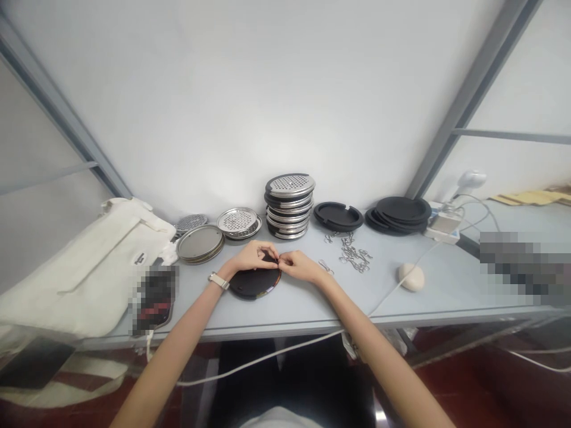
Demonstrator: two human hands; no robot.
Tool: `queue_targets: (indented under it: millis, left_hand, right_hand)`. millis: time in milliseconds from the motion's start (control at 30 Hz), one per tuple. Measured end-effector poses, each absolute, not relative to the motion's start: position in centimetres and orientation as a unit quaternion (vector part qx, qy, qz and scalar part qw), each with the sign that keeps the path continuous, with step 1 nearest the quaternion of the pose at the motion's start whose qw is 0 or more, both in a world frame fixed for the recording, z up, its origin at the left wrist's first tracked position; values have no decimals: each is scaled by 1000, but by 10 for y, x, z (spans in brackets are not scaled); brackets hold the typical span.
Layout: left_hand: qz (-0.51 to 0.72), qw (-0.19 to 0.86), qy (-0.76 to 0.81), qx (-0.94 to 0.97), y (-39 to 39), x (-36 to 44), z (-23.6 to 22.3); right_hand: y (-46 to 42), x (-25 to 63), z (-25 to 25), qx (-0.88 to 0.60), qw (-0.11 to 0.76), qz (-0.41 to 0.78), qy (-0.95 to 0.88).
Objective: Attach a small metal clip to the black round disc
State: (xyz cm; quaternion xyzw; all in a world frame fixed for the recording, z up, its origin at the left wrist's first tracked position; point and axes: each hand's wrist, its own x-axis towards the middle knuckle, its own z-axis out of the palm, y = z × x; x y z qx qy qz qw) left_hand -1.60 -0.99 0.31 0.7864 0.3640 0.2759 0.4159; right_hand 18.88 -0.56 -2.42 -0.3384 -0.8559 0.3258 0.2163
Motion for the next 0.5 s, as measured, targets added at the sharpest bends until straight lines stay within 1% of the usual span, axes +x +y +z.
queue_targets:
  millis: [500]
  left_hand:
    - [267, 400, 355, 802, -10, -16, 4]
  right_hand:
    - [-7, 189, -21, -342, 223, 331, -851]
